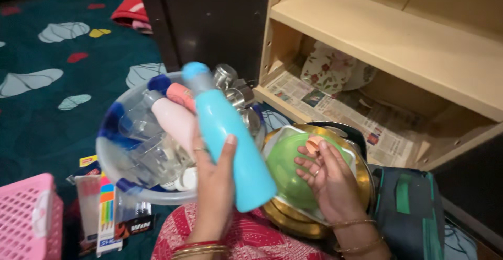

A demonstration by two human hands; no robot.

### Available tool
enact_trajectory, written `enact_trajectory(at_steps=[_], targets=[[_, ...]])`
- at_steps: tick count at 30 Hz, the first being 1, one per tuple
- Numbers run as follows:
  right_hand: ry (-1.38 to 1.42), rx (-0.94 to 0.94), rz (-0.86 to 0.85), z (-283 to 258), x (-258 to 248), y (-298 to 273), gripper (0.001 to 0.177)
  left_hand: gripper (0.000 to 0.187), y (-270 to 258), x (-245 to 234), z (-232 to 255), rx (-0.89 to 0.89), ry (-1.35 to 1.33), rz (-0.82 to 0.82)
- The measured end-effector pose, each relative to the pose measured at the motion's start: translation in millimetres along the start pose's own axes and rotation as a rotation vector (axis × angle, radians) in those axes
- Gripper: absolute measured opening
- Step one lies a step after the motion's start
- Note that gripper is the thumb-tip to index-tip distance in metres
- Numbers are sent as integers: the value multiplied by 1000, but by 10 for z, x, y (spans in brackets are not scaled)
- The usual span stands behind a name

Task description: The person removes various kitchen items from a cabinet and places them into a plastic basin. They handle cups, glasses, metal tumblers, plates, and a water bottle, moving them one at a time from the cabinet to the basin.

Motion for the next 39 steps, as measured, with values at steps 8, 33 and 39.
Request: enact_trajectory(at_steps=[8, 33, 39], targets=[[-17, 34, -29, 147, 116, -131, 39, 94, 273, -655, 333, 429, 226, 145], [-98, 72, 34, 260, -68, -222, 37, 74, 437, -185, 54, 731, 988, 331], [-69, 59, 12, 245, -79, -201, 35, 74, 320, -32, 44, 808, 988, 230]])
Point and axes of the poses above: each hand's wrist, its own y-axis towards the middle knuckle, its own x-axis out of the palm, z = x × y, the point moved 10 cm from there along y, towards the middle knuckle, and after that the axes turned 11 degrees about z, right-handed, at the moved point
